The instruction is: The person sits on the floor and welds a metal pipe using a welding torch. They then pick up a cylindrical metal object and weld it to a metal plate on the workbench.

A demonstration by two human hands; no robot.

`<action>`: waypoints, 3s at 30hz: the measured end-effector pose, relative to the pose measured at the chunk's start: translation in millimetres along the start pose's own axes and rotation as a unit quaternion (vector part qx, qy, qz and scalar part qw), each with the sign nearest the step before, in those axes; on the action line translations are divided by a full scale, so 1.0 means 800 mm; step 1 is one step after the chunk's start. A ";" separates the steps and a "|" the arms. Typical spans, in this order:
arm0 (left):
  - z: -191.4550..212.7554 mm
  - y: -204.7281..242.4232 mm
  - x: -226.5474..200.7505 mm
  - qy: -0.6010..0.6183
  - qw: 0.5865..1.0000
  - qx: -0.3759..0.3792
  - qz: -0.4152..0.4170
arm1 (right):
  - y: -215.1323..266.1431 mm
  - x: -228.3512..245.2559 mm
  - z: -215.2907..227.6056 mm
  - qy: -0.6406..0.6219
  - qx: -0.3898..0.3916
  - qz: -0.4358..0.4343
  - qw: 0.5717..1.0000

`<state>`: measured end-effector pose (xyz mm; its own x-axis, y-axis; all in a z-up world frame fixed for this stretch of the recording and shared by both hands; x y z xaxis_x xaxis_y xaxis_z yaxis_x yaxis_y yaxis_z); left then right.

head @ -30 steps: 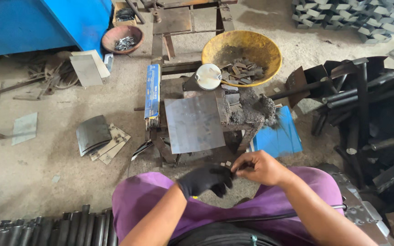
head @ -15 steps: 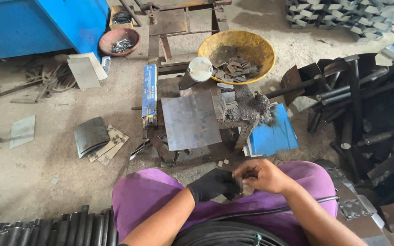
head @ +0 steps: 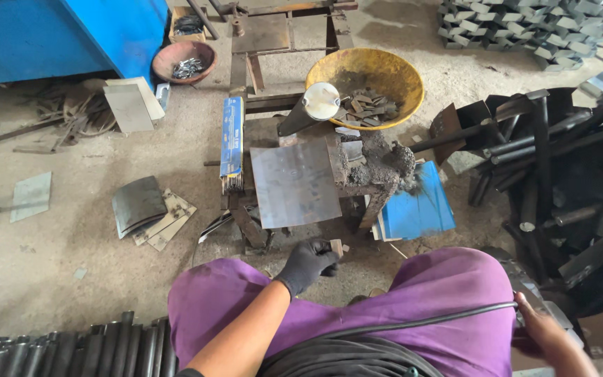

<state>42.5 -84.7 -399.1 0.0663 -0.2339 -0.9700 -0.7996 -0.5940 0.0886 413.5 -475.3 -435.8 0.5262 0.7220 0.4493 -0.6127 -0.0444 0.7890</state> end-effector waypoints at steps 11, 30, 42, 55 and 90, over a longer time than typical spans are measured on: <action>0.006 -0.006 -0.008 -0.044 0.997 -0.061 -0.029 | -0.039 0.056 0.030 -0.494 0.154 0.235 0.823; 0.073 -0.105 -0.127 -0.366 0.857 -0.323 -0.162 | 0.214 0.340 -0.192 -0.584 0.333 0.331 0.662; 0.208 -0.291 -0.023 -0.521 0.735 -0.373 -0.221 | 0.204 0.324 -0.282 -0.405 0.261 0.423 0.767; 0.258 -0.370 0.041 -0.608 0.702 -0.366 -0.059 | 0.193 0.295 -0.295 -0.359 0.266 0.269 0.853; 0.164 -0.288 -0.060 -0.557 0.738 -0.375 -0.070 | 0.196 0.279 -0.336 -0.375 0.298 0.215 0.851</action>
<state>145.4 164.4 -402.7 -0.7484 0.3997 -0.5292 -0.2490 -0.9090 -0.3343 276.5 -135.2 -324.6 0.6940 -0.0826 0.7153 -0.5531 -0.6972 0.4561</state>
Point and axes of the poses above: each hand's wrist, its own y-axis away from the middle knuckle, its own z-axis out of the back of the hand, x = y × z, the point moved 2 cm from there along -y, towards the middle knuckle, and after that the axes turned 8 degrees about -z, right-handed, at the moved point
